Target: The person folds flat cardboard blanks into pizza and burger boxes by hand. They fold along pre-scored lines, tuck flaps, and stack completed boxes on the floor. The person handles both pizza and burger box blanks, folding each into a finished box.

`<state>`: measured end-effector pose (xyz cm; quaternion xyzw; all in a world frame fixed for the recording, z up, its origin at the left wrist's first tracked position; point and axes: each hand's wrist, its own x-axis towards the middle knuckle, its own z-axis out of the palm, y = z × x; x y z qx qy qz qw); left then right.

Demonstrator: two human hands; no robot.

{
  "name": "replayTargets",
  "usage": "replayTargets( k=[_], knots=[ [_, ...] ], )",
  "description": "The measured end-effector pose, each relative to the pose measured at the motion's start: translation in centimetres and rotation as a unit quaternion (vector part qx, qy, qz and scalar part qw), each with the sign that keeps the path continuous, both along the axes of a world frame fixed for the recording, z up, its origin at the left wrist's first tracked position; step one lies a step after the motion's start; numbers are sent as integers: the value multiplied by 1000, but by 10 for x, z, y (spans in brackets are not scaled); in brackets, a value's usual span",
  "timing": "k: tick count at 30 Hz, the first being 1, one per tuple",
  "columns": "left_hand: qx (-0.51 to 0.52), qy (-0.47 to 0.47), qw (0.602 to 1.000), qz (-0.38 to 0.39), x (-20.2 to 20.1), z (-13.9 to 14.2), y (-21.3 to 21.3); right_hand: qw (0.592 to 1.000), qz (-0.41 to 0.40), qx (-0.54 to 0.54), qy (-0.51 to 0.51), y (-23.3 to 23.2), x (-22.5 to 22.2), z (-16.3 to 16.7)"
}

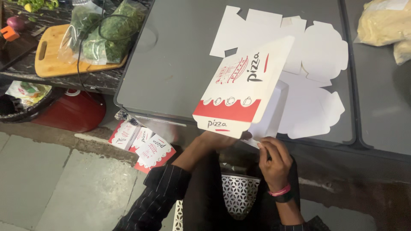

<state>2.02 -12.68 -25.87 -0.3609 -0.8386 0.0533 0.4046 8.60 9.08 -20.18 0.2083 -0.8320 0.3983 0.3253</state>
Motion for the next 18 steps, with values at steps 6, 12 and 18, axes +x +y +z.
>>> replayTargets(
  k=[6,12,18],
  knots=[
    [243,-367,884,-157,-8,-48,3,993,23,113,21,10,-9,2],
    [24,-208,974,-84,-5,-63,5,977,125,175,11,25,-24,-1],
    [12,-326,944,-51,-5,-49,12,979,116,165,-26,24,-27,-14]
  ],
)
